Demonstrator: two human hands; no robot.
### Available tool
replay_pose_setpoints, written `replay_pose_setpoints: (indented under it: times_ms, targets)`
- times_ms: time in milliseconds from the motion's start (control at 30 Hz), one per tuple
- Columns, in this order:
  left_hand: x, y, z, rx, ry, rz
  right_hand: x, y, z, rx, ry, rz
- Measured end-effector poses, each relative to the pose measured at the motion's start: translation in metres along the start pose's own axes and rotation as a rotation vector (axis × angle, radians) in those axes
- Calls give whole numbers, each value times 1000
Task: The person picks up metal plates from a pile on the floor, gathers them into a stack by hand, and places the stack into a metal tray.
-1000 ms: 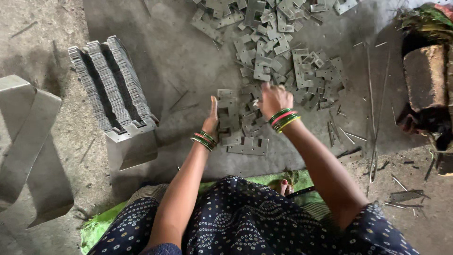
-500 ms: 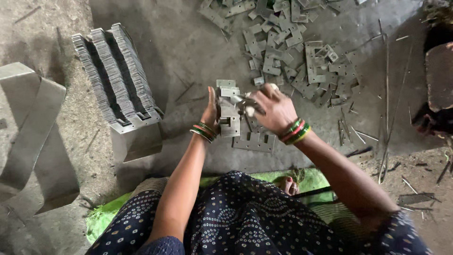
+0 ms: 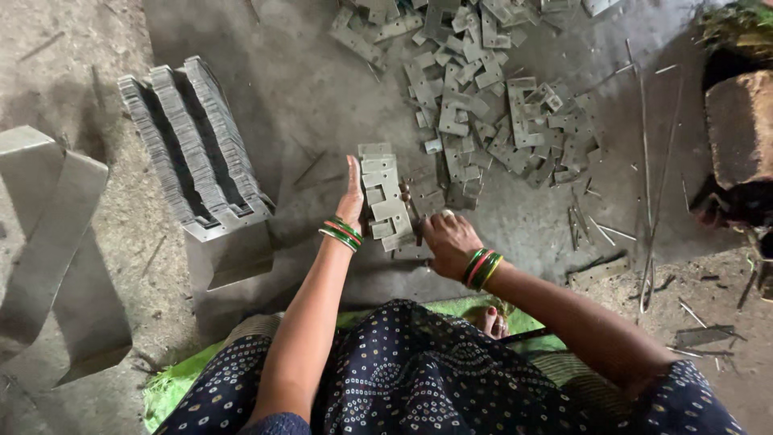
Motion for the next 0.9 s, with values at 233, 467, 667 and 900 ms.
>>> replay_pose_setpoints:
  times_ms: [233, 467, 667, 900]
  targets:
    - [-10, -7, 11, 18, 54, 45, 27, 11, 5, 90, -33, 89]
    - [-13, 13, 26, 203, -27, 102, -33, 4, -20, 92, 159, 60]
    - [9, -4, -4, 114, 3, 54, -83, -89, -28, -373, 140, -441]
    - [13, -22, -10, 6, -11, 216, -163, -87, -66, -356, 437, -60]
Point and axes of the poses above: each hand's wrist, its own z-axis away from the middle knuckle, its own y-axis out of the palm, x = y × z, the point moved 10 cm from there along -z, towards the middle knuckle, and after that the axes turned 9 degrees about -y, right-handed, at the moved point
